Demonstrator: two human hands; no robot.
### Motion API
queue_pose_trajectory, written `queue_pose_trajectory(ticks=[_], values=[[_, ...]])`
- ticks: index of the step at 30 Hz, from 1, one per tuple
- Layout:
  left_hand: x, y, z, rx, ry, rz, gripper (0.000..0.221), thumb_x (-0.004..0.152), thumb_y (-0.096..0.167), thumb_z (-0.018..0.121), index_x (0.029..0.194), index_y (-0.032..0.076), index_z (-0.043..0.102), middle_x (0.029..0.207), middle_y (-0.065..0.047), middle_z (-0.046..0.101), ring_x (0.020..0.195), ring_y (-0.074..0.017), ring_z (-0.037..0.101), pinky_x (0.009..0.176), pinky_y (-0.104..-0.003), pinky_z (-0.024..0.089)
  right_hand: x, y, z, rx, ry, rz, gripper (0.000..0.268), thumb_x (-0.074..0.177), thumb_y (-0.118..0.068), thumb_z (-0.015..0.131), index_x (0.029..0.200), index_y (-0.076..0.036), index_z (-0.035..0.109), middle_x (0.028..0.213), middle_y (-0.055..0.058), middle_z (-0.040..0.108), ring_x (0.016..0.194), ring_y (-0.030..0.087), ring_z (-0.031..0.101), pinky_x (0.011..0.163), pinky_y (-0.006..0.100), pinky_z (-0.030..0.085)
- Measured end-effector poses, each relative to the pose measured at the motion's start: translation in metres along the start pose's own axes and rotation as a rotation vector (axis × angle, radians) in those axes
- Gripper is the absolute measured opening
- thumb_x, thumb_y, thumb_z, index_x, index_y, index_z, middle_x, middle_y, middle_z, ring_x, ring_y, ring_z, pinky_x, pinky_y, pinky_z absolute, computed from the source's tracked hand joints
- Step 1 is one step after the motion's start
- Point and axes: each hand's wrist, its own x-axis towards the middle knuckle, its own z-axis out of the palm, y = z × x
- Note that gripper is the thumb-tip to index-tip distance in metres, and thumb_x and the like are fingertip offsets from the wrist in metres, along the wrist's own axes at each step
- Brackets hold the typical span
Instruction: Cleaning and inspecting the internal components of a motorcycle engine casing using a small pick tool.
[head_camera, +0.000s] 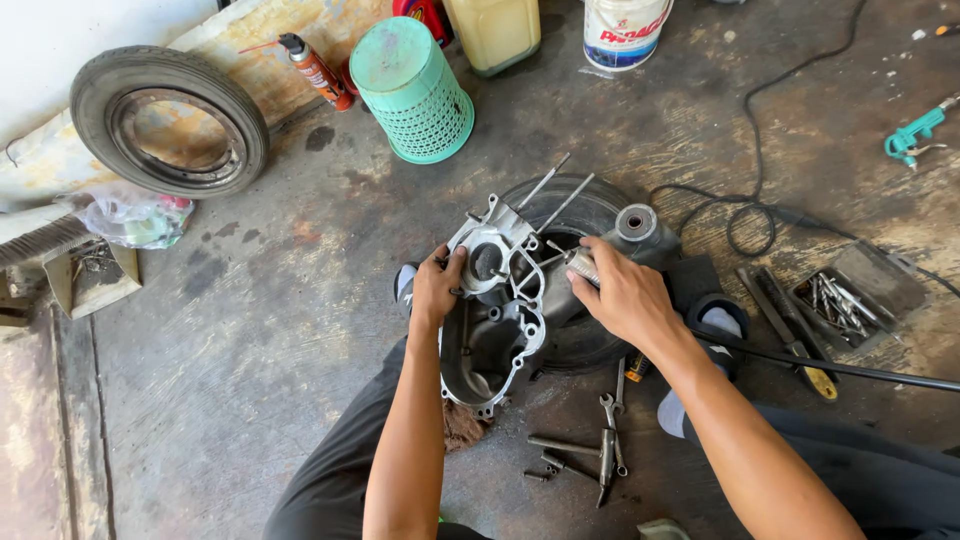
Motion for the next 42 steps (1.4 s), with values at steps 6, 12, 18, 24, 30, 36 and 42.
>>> queue_pose_trajectory(ticks=[6, 12, 18, 24, 30, 36, 42], values=[[0.007, -0.006, 0.003, -0.041, -0.004, -0.008, 0.052, 0.098, 0.054, 0.055, 0.137, 0.021, 0.066, 0.114, -0.019, 0.074, 0.118, -0.0437, 0.064, 0.101, -0.052, 0.050, 0.004, 0.000, 0.002, -0.008, -0.008, 0.016, 0.051, 0.098, -0.044, 0.053, 0.139, -0.014, 0.050, 0.122, 0.016, 0.072, 0.097, 0.039, 0.074, 0.079, 0.054, 0.059], [0.004, -0.002, -0.001, -0.062, -0.012, -0.020, 0.053, 0.098, 0.055, 0.054, 0.138, 0.021, 0.065, 0.118, -0.020, 0.073, 0.122, -0.0427, 0.062, 0.104, -0.051, 0.049, 0.002, 0.002, 0.005, -0.003, -0.014, 0.030, 0.052, 0.098, -0.044, 0.053, 0.140, -0.014, 0.050, 0.123, 0.015, 0.071, 0.098, 0.040, 0.074, 0.081, 0.054, 0.058], [0.001, -0.008, 0.003, -0.085, -0.014, -0.042, 0.054, 0.099, 0.057, 0.052, 0.139, 0.023, 0.063, 0.120, -0.019, 0.073, 0.124, -0.0407, 0.062, 0.105, -0.051, 0.048, 0.003, 0.007, 0.009, 0.003, -0.021, 0.035, 0.051, 0.099, -0.045, 0.052, 0.140, -0.014, 0.051, 0.123, 0.015, 0.072, 0.099, 0.039, 0.074, 0.081, 0.053, 0.058], [-0.017, 0.006, -0.004, -0.202, -0.013, -0.053, 0.071, 0.101, 0.069, 0.040, 0.143, 0.016, 0.061, 0.132, -0.021, 0.067, 0.130, -0.0435, 0.057, 0.111, -0.053, 0.042, -0.005, 0.000, -0.005, 0.031, 0.000, 0.031, 0.049, 0.100, -0.043, 0.053, 0.139, -0.015, 0.052, 0.122, 0.016, 0.072, 0.098, 0.038, 0.074, 0.080, 0.052, 0.059], [-0.067, 0.012, -0.006, 0.043, 0.627, 0.435, 0.032, 0.105, 0.032, 0.053, 0.130, 0.013, 0.059, 0.112, -0.007, 0.077, 0.105, -0.0292, 0.072, 0.094, -0.047, 0.048, -0.013, -0.005, -0.010, 0.048, 0.014, 0.029, 0.047, 0.100, -0.042, 0.055, 0.138, -0.015, 0.053, 0.120, 0.016, 0.073, 0.096, 0.038, 0.075, 0.079, 0.053, 0.060], [-0.160, 0.050, 0.049, 0.537, 0.264, 0.391, 0.096, 0.067, 0.069, 0.078, 0.141, 0.011, 0.055, 0.112, -0.016, 0.070, 0.099, -0.0351, 0.069, 0.077, -0.044, 0.054, -0.007, 0.011, 0.009, 0.041, 0.050, 0.007, 0.047, 0.100, -0.043, 0.054, 0.138, -0.016, 0.052, 0.119, 0.016, 0.073, 0.096, 0.038, 0.074, 0.079, 0.053, 0.059], [-0.173, 0.026, 0.097, 0.614, 0.462, 0.363, 0.089, 0.078, 0.063, 0.072, 0.142, 0.006, 0.049, 0.087, -0.007, 0.071, 0.078, -0.0269, 0.072, 0.066, -0.040, 0.058, -0.015, 0.008, 0.007, -0.006, 0.063, 0.013, 0.049, 0.099, -0.046, 0.054, 0.140, -0.019, 0.050, 0.121, 0.013, 0.073, 0.096, 0.036, 0.075, 0.081, 0.052, 0.059]])
